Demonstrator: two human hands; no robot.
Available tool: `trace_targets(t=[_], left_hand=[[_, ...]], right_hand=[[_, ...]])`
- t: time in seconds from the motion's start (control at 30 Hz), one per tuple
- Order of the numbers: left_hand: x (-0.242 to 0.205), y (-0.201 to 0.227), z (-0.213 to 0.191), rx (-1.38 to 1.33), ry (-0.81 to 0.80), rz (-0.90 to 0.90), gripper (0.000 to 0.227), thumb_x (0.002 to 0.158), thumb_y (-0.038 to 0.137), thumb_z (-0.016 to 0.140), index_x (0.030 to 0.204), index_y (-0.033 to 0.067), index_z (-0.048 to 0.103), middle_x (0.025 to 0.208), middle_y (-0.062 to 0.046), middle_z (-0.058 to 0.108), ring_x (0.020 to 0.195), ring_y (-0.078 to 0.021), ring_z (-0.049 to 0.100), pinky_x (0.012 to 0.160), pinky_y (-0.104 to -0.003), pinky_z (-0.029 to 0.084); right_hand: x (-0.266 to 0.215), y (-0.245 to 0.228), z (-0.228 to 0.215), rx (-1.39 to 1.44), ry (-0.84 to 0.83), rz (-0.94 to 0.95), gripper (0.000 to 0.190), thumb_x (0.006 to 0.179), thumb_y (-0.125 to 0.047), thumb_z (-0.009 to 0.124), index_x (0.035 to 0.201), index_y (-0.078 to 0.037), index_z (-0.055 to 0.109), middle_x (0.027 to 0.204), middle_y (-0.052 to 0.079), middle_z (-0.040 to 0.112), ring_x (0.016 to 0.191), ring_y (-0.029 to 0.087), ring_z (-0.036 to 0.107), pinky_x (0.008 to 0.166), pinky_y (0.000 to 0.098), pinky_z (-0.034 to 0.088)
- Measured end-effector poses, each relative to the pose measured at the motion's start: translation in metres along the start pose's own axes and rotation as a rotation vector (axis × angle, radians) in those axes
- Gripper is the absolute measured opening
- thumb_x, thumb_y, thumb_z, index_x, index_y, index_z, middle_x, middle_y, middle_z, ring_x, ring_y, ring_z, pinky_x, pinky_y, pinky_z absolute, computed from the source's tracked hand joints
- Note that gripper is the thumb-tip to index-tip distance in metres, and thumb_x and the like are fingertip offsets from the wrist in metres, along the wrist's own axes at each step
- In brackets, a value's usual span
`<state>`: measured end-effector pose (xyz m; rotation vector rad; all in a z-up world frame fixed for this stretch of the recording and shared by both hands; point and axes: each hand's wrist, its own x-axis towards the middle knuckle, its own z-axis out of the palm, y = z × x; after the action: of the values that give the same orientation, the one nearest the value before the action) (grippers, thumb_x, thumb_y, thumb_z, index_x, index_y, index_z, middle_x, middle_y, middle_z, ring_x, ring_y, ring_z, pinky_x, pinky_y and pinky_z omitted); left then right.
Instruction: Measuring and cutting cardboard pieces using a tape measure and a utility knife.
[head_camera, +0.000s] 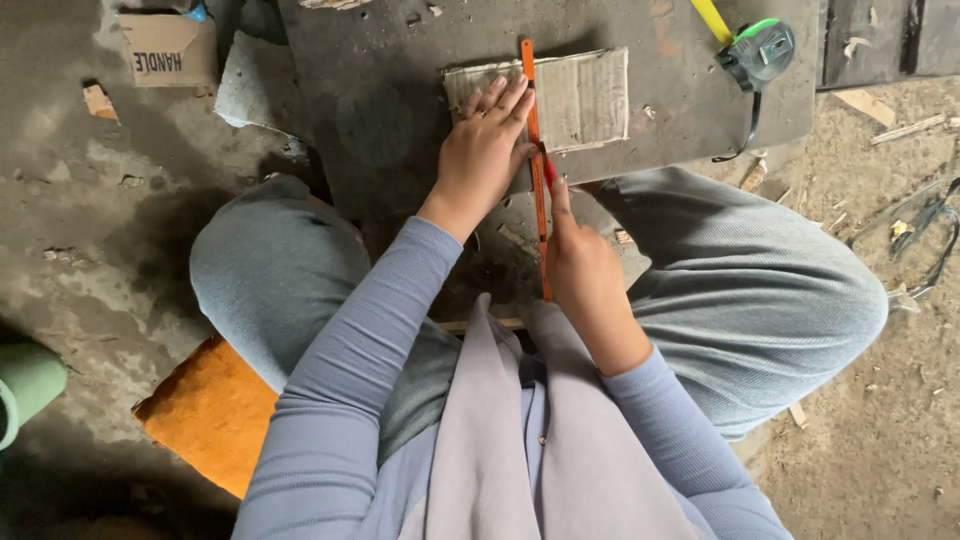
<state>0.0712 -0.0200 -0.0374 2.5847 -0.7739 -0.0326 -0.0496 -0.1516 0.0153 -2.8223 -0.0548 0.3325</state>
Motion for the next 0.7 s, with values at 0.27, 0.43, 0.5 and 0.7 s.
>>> trace_targets(t=[0.27,0.43,0.5,0.7], left_hand=[[0.001,0.007,-0.012,-0.039,-0.056,-0.035,0.055,0.083,0.025,0.059,0.128,0.0025,0.035,0.135,-0.009,0.031,0.126,-0.026,0.027,0.105,-0.039,0.02],[-0.001,0.007,-0.01,-0.006,-0.078,-0.035,0.056,0.084,0.026,0.058,0.13,0.0037,0.033,0.137,-0.007,0.029,0.127,-0.0257,0.025,0.105,-0.04,0.021],[-0.001,0.003,-0.008,-0.17,-0.013,-0.028,0.052,0.088,0.032,0.048,0.128,0.0029,0.035,0.135,-0.01,0.031,0.126,-0.0297,0.026,0.105,-0.041,0.022],[-0.002,0.002,-0.004,-0.163,0.028,-0.018,0.052,0.088,0.027,0.052,0.13,0.0053,0.033,0.136,-0.01,0.03,0.127,-0.0292,0.029,0.104,-0.043,0.025]], right_hand=[[0.015,-0.012,-0.077,0.366,-0.134,0.133,0.05,0.084,-0.011,0.035,0.133,-0.017,0.029,0.097,0.026,0.058,0.073,0.047,0.054,0.062,0.0427,0.043],[0.056,-0.011,-0.06,0.393,-0.03,0.093,0.048,0.086,-0.006,0.033,0.133,-0.009,0.025,0.082,0.029,0.058,0.062,0.045,0.055,0.054,0.0456,0.041],[0.073,0.001,-0.028,0.291,0.149,-0.086,0.057,0.085,0.001,0.037,0.138,-0.011,0.017,0.056,0.014,0.049,0.041,0.028,0.04,0.042,0.0381,0.03],[0.077,0.001,-0.014,0.34,0.157,-0.112,0.053,0.088,-0.006,0.043,0.136,-0.009,0.02,0.067,0.017,0.054,0.046,0.033,0.045,0.042,0.0401,0.029]])
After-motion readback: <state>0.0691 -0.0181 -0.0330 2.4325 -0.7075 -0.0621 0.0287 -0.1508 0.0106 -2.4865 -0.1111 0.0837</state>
